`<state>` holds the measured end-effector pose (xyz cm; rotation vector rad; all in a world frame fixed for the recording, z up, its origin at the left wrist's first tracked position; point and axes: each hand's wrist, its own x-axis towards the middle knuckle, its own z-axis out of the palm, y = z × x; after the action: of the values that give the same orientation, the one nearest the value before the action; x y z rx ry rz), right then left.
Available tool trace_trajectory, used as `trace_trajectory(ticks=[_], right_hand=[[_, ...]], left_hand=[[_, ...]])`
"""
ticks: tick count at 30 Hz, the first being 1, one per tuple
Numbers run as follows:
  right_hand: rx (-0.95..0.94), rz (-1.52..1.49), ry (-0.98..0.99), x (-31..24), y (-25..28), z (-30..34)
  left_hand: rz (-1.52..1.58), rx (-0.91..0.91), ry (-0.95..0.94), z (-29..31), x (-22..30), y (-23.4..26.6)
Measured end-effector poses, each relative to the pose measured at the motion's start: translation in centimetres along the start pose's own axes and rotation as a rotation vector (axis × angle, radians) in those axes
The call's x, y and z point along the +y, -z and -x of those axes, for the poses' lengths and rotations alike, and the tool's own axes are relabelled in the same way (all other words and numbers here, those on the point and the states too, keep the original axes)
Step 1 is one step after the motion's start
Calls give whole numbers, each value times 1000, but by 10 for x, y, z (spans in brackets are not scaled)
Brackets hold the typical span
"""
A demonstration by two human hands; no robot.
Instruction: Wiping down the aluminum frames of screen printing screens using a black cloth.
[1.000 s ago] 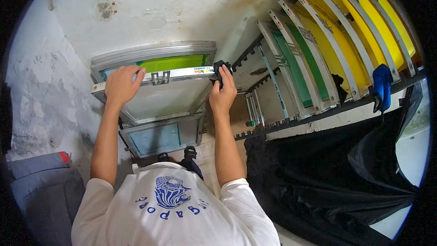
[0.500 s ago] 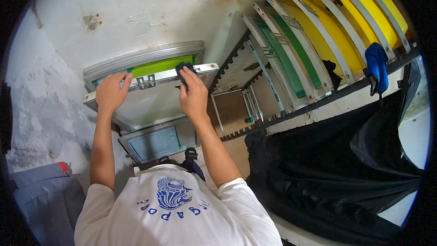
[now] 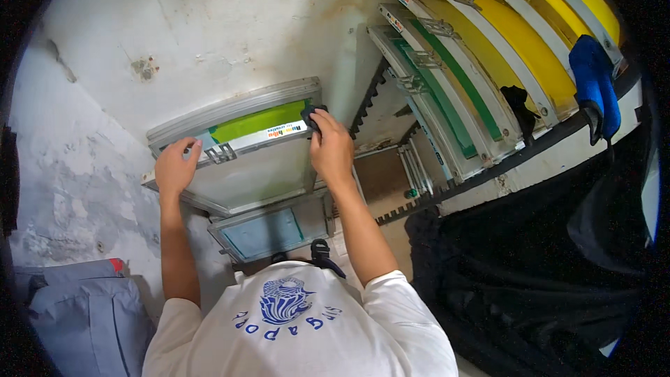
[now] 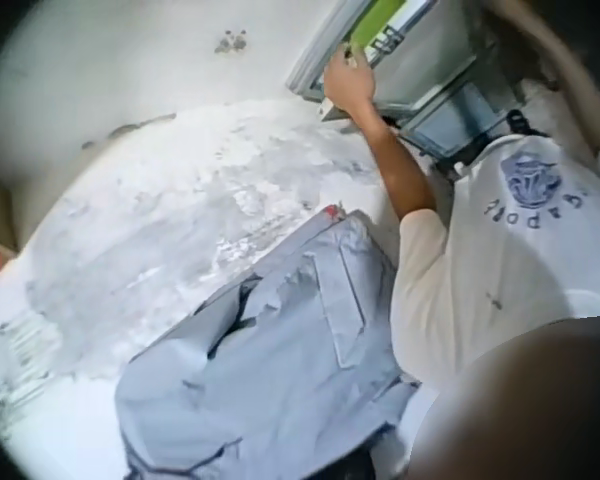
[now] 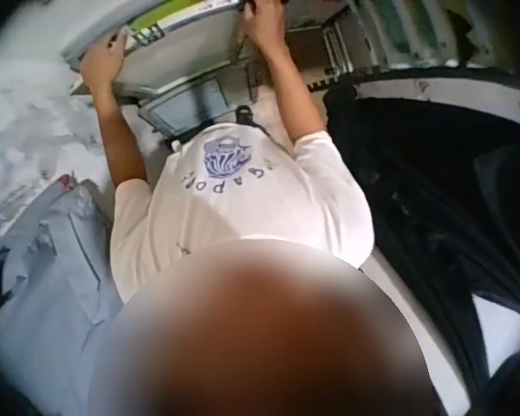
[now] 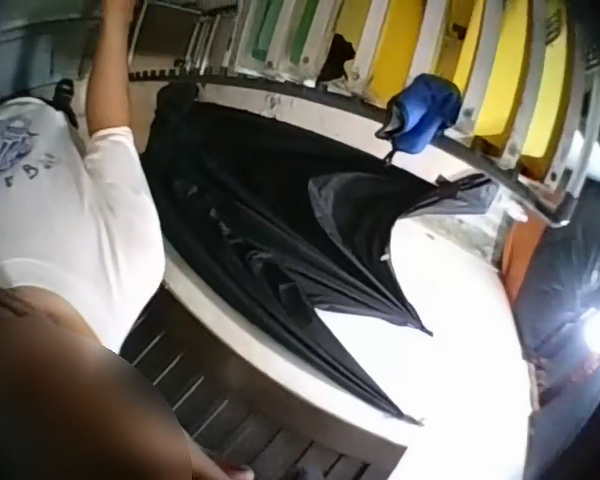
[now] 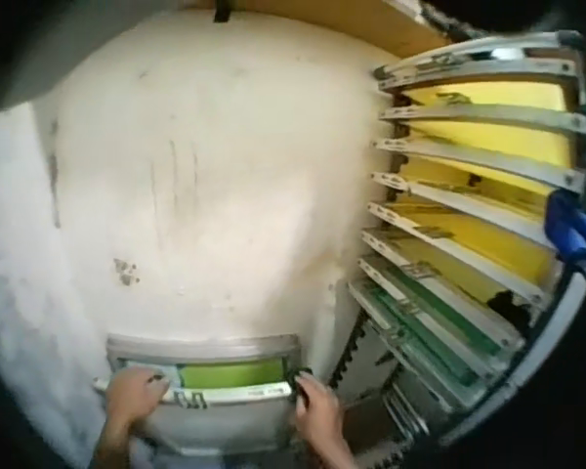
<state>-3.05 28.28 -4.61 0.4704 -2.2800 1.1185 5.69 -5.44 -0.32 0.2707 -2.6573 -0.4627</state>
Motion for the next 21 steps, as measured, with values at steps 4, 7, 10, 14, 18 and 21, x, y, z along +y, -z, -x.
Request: trace_trajectory(ticks=[4,7,10,14,18,21], right_hand=[[-9,-38,-15,-20,-10,10],[-11,-118,-27,-28,-14,13],[-40,-205,0,-26,-17,15],[-52,-304,33,-31,-20,16],[-96,-349,44,-33,-20,19],[-98,-385,60,-31,-23,18]], left_hand=[[-13,-4,60,7,-17,4],[-42,-4,74,9,-23,11],[-67,14,90,7,-29,18],[-56,54,110,10,-44,23],[-78,49,118,10,-53,26],[-58,66,102,12,-57,28]])
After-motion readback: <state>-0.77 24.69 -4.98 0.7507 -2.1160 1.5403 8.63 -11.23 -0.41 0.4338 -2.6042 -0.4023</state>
